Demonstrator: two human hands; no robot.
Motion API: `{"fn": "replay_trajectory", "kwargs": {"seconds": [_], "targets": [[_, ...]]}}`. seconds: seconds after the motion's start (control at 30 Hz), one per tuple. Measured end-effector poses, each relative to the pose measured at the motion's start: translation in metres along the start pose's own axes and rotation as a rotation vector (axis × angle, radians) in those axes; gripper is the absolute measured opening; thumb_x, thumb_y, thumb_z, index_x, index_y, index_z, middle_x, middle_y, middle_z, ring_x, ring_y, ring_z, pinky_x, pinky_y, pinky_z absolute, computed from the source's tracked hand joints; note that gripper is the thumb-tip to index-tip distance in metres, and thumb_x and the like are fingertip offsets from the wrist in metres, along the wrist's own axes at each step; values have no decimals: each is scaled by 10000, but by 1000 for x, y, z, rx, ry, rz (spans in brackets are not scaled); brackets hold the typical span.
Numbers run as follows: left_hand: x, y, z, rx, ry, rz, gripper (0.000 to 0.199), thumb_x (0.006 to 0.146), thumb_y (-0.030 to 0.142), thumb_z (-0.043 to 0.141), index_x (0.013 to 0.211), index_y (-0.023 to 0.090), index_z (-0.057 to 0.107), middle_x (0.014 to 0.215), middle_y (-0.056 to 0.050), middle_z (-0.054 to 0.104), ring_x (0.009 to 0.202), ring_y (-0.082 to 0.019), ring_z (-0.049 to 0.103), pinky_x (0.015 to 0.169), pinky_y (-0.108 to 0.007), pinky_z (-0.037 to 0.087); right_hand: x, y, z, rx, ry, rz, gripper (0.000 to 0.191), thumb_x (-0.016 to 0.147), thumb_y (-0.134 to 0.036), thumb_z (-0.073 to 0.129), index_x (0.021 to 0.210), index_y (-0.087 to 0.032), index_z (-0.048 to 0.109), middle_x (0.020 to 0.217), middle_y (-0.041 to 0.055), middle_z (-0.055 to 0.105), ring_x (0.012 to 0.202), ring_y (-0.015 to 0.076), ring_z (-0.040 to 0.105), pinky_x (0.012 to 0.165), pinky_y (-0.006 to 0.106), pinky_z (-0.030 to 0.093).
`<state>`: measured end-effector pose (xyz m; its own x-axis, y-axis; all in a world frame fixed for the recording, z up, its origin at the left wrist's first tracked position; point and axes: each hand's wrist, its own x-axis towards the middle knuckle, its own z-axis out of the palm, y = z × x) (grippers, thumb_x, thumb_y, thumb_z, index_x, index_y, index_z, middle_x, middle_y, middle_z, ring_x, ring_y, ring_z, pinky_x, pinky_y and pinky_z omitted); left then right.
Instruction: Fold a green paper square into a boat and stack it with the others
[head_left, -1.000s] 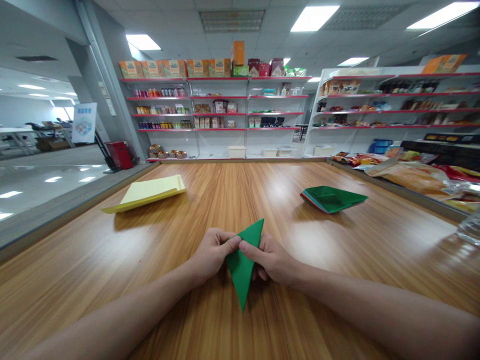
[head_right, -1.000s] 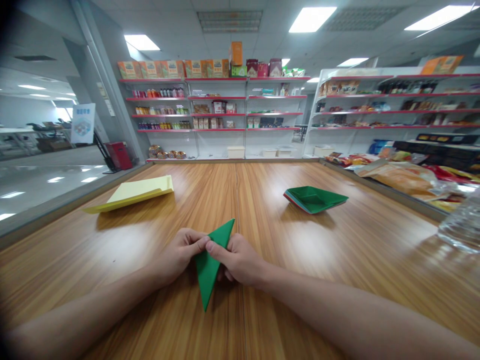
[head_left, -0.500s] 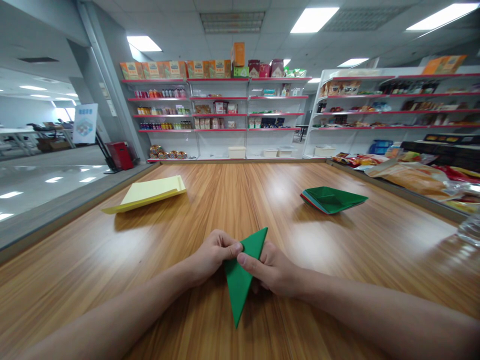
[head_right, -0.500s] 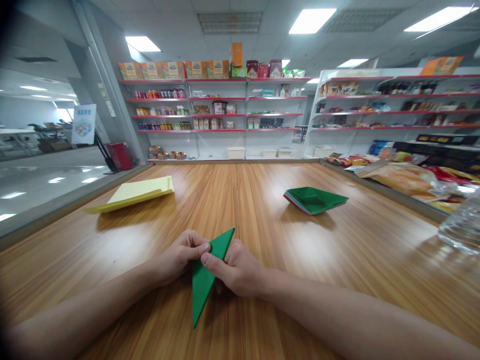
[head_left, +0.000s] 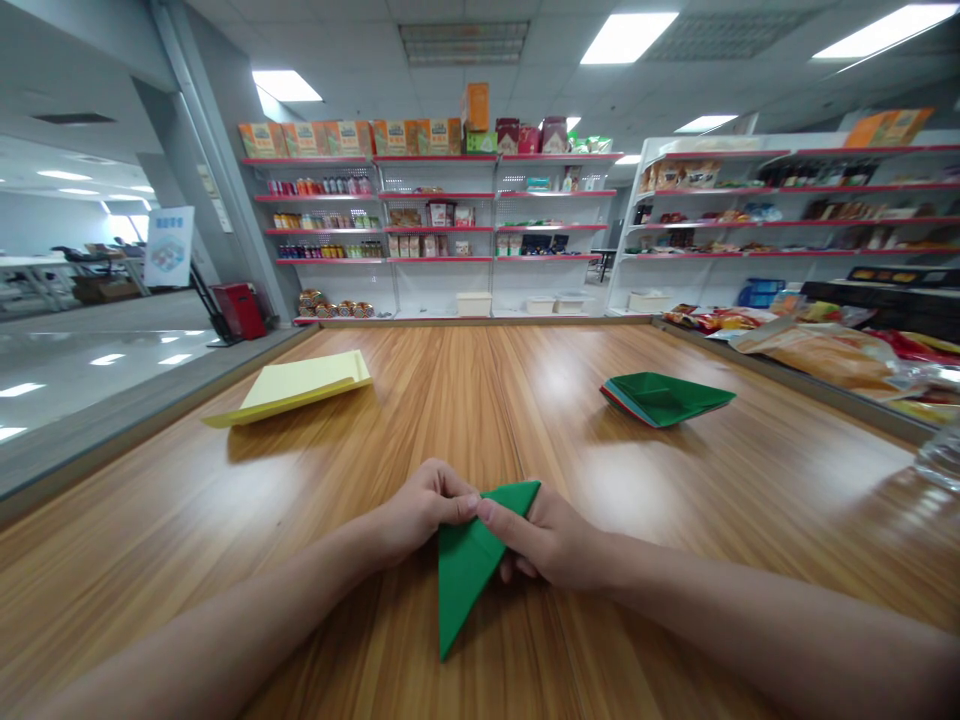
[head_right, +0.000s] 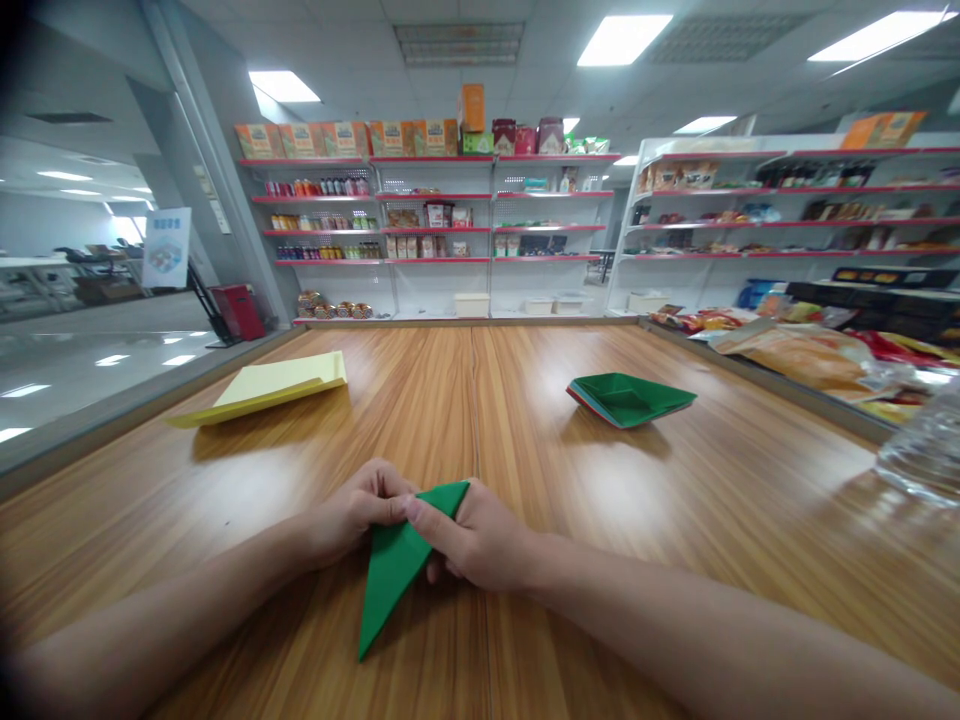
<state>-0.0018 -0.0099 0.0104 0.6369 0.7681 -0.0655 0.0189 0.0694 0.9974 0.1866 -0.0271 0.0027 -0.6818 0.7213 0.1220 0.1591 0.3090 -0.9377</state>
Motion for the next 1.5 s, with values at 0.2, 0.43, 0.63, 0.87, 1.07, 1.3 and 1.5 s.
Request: {"fn": "replay_trajectory", "kwargs": {"seconds": [0.2,0.43,0.63,0.87,1.07,1.3,1.5], "targets": [[1,-3,-3,25,-68,-14,485,696,559,667,622,80,668,586,-85,558,507,-135,456,479,-250,280,0,-2,-2,-78,-18,-61,619,931,-580,343,573,-110,529,467,17,487,401,48,431,376,140,305],[6,-7,2,43,109,39,544,707,606,634,530,98,552,499,-7,384,458,-77,288,457,-239,181,14,10,-9,135,269,128,735,801,-770,351,425,-146,448,324,14,389,281,54,301,305,206,167],[6,-6,0,75,75,18,559,695,616,638,499,113,495,487,1,350,447,-70,268,451,-242,159,12,10,-13,152,249,103,728,818,-723,387,374,-148,439,306,12,368,286,52,293,323,216,165],[6,-3,2,66,147,51,538,703,605,635,531,108,528,497,4,369,453,-68,279,448,-234,168,16,17,-17,288,237,134,713,799,-717,440,372,-146,432,295,1,347,279,49,266,326,218,130],[5,-6,-2,70,151,35,545,707,604,633,504,126,467,472,18,331,421,-60,250,438,-239,138,20,16,-25,560,184,178,675,795,-592,534,310,-150,379,266,-24,199,302,62,280,361,203,131],[5,-8,-5,64,118,17,550,715,588,643,494,136,420,466,30,292,415,-51,218,443,-246,110,17,17,-28,693,92,138,618,835,-457,542,322,-140,409,283,-17,232,328,72,318,375,203,160],[6,-8,-6,31,112,24,539,722,586,634,501,136,434,460,29,308,409,-53,226,436,-243,120,16,17,-27,799,4,130,642,856,-500,523,343,-135,393,286,-28,210,322,59,302,362,186,147]]}}
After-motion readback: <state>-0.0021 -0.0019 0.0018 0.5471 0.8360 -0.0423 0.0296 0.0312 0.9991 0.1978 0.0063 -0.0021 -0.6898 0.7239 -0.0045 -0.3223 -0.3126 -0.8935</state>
